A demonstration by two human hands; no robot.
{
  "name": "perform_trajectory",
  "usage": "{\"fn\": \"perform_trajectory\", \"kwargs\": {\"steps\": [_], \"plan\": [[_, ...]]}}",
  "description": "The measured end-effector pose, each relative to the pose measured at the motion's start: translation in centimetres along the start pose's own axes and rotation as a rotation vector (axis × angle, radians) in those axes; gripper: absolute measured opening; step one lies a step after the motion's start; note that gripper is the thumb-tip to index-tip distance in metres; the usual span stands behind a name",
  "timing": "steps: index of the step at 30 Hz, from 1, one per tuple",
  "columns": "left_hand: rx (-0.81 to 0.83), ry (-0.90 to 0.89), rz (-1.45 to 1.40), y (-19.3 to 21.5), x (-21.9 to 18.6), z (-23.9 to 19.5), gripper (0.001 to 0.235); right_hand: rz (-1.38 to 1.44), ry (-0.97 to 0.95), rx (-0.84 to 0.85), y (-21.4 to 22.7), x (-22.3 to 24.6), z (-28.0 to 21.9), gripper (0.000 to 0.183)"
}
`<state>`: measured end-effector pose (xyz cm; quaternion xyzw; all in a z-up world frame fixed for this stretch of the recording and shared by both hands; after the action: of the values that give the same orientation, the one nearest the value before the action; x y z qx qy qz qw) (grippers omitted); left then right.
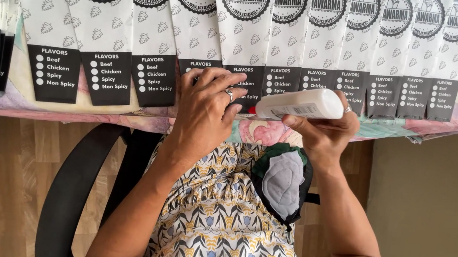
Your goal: The person arranges multiple white paper food packages on a table, aligns them in rows, and applies glue from a bottle to the edges of the packages to secure them. The person handles the packages one at a time and uses a glue bottle to apply adhesive along the edges.
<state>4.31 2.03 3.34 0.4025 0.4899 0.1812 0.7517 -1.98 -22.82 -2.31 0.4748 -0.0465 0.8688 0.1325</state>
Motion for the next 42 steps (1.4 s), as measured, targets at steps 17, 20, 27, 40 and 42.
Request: {"fn": "perform_trajectory", "kwargs": {"steps": [17, 20, 27, 40, 42], "plan": [[0.011, -0.007, 0.031, -0.4, 0.4, 0.0, 0.027, 0.049, -0.019, -0.047, -1.0, 0.9, 0.9, 0.041], [0.022, -0.020, 0.035, 0.3, -0.1, 0.1, 0.029, 0.078, -0.012, -0.013, -3.6, 0.8, 0.8, 0.041], [0.035, -0.034, 0.089, -0.6, 0.2, 0.5, 0.027, 0.040, 0.008, -0.035, -1.9, 1.3, 1.0, 0.040], [-0.091, -0.041, 0.142, 3.9, 3.5, -1.0, 0.017, 0.174, -0.012, -0.209, 0.5, -1.5, 0.5, 0.048], [-0.002, -0.009, 0.189, 4.0, 4.6, -1.4, 0.006, 0.172, -0.014, -0.145, -2.5, -0.7, 1.1, 0.042]]}}
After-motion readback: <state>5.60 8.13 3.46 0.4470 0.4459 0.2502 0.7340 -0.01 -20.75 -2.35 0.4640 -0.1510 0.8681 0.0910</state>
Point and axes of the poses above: each hand's wrist, its own z-axis towards the middle knuckle, its own y-axis out of the back of the hand, x = y × z, the point moved 6 cm from there along z, towards the middle knuckle, and after that the axes turned 9 degrees about y, right-handed, at the moved point
